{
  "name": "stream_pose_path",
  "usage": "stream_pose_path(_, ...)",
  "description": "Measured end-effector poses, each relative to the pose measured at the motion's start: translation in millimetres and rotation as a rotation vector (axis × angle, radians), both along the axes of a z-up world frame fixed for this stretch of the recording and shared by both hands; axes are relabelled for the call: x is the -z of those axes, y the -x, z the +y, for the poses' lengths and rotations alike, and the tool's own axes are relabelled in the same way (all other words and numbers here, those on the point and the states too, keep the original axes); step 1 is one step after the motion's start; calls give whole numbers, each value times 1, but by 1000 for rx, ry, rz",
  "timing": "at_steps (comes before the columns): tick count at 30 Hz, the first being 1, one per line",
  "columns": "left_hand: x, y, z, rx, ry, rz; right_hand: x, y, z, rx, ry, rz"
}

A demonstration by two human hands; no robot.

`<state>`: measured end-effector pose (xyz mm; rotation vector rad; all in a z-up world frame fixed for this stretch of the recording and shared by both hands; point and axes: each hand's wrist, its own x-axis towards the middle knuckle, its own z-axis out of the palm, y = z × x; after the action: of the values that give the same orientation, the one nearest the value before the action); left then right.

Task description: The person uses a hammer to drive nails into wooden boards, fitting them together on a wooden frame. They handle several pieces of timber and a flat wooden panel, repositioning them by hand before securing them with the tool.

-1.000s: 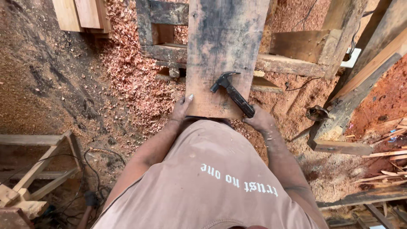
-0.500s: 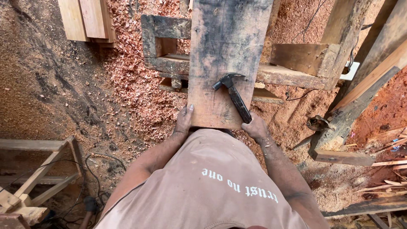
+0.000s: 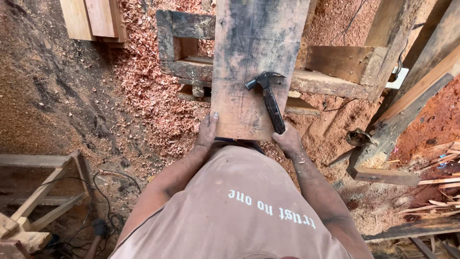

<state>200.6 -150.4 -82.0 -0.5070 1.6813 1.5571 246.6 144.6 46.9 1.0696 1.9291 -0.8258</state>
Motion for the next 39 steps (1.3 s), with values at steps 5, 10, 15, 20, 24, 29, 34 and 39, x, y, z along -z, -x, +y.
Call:
stream_pose_path(5,9,0,-5,171,160,38,10,-8,-2,51,14,54)
stream_pose_path(10,14,-2,-7,133,111,60,10,-6,1,79,70,-9)
stream_pose_path(15,15,0,-8,153,135,-30,16,-10,13,17,147,75)
stream_pose_path(20,-27,24,-13,171,293,61,3,6,15,196,247,-35)
stream_pose_path(24,-87,63,-2,266,312,415,-15,15,14,69,161,-94)
stream_pose_path(29,-84,148,66,472,51,1069,-38,8,24,34,282,-115)
stream_pose_path(34,-30,245,159,602,194,1093,-66,2,38,137,269,-51)
stream_pose_path(39,-1,280,195,876,645,1192,-94,37,51,196,181,420)
